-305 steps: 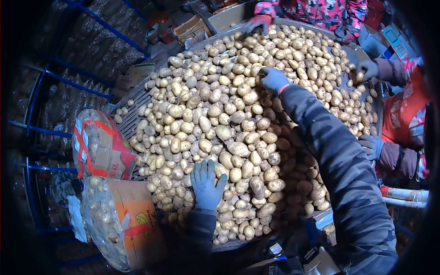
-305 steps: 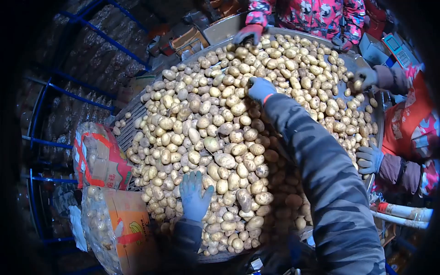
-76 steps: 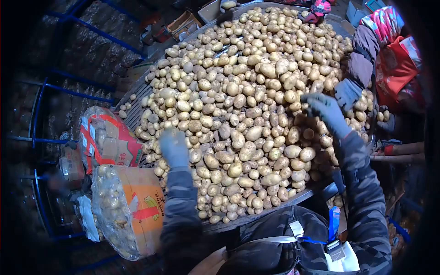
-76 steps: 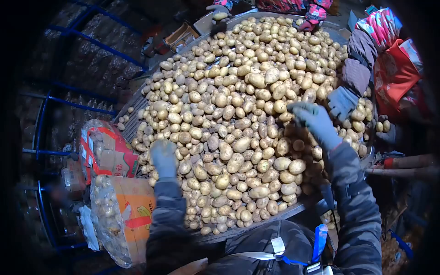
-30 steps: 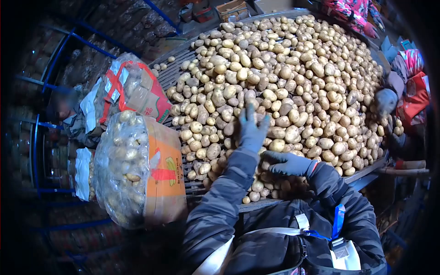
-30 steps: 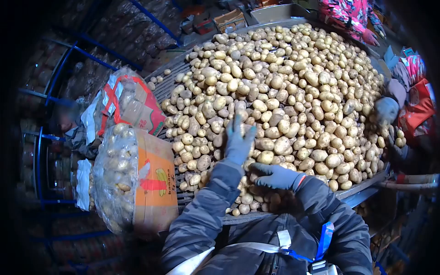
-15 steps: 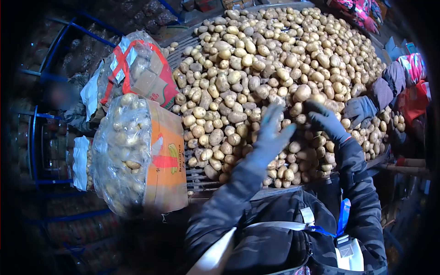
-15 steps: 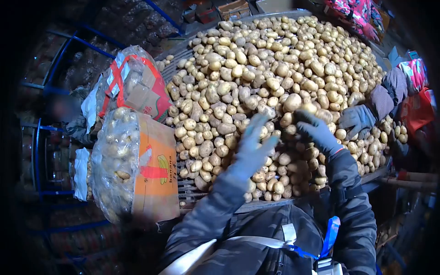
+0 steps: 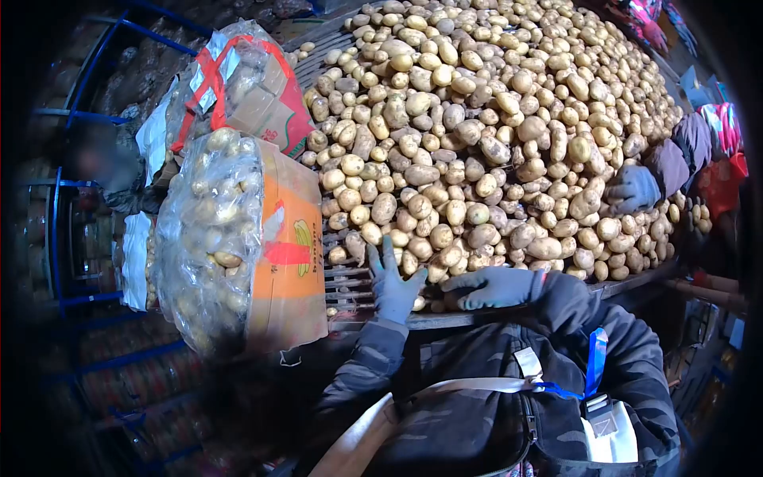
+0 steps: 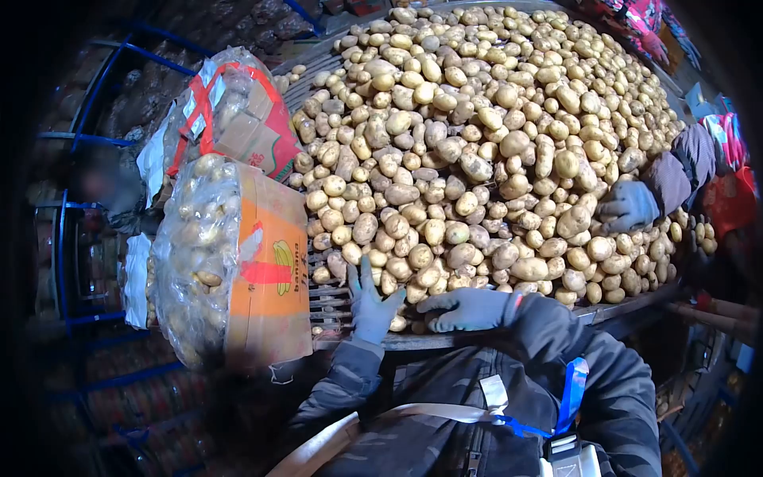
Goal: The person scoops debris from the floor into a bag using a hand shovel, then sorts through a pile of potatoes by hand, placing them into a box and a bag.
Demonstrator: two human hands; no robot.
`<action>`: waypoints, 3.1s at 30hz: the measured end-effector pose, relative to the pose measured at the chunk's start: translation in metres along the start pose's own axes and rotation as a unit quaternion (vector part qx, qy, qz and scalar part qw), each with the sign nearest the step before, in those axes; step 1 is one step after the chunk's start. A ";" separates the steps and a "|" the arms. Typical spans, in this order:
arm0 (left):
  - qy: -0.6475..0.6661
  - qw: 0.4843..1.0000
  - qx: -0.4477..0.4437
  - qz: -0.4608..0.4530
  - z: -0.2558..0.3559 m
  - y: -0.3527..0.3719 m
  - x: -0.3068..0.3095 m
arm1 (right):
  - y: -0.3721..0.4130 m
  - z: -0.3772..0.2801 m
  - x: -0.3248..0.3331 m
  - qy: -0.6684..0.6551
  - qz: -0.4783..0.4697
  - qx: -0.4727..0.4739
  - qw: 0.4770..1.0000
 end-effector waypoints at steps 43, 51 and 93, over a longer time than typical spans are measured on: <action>-0.302 0.951 -0.054 -0.043 0.013 -0.130 0.010 | 0.093 -0.009 0.086 -0.224 0.350 0.131 0.900; -0.193 0.979 -0.023 -0.068 -0.012 -0.095 0.003 | 0.061 0.005 0.051 -0.211 0.318 0.111 0.918; 0.293 0.856 0.010 -0.426 0.158 0.005 -0.021 | 0.092 0.031 0.066 0.053 0.294 0.269 0.916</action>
Point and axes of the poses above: each hand's wrist, its own y-axis away from the middle knuckle, its own x-axis out of the back of the hand, z = x × y, the point moved 8 cm from there along -y, towards the middle knuckle, and after that the axes turned 12 degrees about -y, right-handed, at the moved point
